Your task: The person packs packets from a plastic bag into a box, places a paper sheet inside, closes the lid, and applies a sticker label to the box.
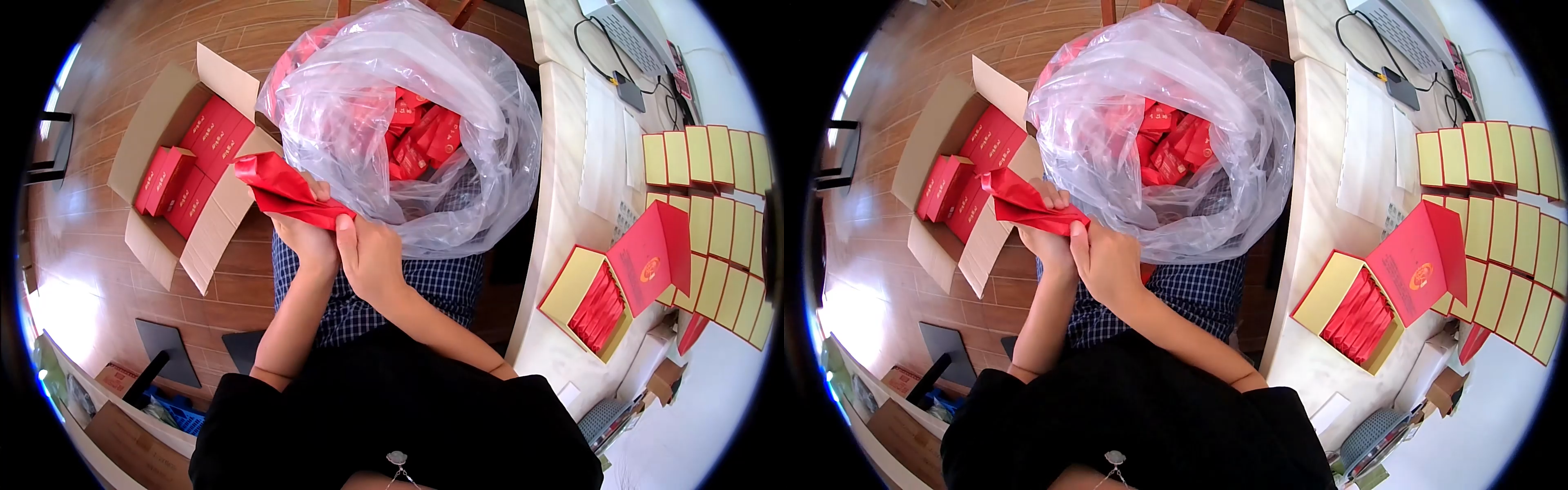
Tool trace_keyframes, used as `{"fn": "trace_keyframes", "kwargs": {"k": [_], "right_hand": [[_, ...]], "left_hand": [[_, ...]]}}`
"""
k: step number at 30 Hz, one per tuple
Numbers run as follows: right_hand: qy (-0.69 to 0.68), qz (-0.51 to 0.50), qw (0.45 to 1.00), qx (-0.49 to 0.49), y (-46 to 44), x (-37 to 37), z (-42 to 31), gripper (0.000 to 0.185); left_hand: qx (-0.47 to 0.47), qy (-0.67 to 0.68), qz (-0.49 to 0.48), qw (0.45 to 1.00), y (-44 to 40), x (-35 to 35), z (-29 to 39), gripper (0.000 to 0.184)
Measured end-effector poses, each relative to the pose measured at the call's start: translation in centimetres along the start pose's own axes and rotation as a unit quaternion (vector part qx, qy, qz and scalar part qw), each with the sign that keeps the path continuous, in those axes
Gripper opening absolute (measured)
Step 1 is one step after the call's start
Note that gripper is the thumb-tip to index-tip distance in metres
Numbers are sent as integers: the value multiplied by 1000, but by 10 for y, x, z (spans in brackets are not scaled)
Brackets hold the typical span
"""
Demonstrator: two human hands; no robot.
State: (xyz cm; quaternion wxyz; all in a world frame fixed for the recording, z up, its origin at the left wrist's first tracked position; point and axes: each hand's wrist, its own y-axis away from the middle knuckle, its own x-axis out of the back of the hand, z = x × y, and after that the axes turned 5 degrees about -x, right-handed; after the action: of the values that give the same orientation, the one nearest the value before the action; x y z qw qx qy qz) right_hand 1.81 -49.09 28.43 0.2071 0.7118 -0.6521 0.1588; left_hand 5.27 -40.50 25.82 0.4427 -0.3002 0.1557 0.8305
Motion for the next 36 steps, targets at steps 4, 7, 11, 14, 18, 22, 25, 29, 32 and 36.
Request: {"fn": "trace_keyframes", "kwargs": {"k": [4, 7, 11, 14, 18, 22, 25, 29, 32, 36], "right_hand": [[0, 12, 999, 29, 1, 0, 8, 32], [16, 4, 999, 36, 0, 4, 10, 29], [29, 14, 999, 41, -1, 11, 15, 20], [-24, 149, 981, 117, -12, 15, 0, 23], [-19, 175, 968, 182, -27, 12, -2, 28], [-159, 31, 985, -66, -38, 29, 29, 40], [-359, -96, 912, -174, -42, 47, 39, 41], [-475, -203, 786, -339, -36, 51, 20, 35], [-515, -271, 737, -343, -35, 45, 44, 37], [-539, -194, 758, -312, -28, 29, 42, 41]], "left_hand": [[22, -2, 28, 999, 2, 0, 1, 50], [43, -1, 52, 998, 1, 2, -4, 51], [114, -13, 116, 987, -2, -5, -3, 54], [150, -67, 124, 979, -4, -5, -2, 55], [115, -234, -7, 965, 21, -6, -9, 56], [191, -208, -91, 955, 23, -22, 5, 38], [175, -167, -152, 958, 5, -9, 8, 52], [215, -100, -197, 951, -7, -25, 20, 69], [240, -91, -230, 939, -3, -29, 12, 73], [241, -185, -195, 933, 10, -30, 6, 68]]}}
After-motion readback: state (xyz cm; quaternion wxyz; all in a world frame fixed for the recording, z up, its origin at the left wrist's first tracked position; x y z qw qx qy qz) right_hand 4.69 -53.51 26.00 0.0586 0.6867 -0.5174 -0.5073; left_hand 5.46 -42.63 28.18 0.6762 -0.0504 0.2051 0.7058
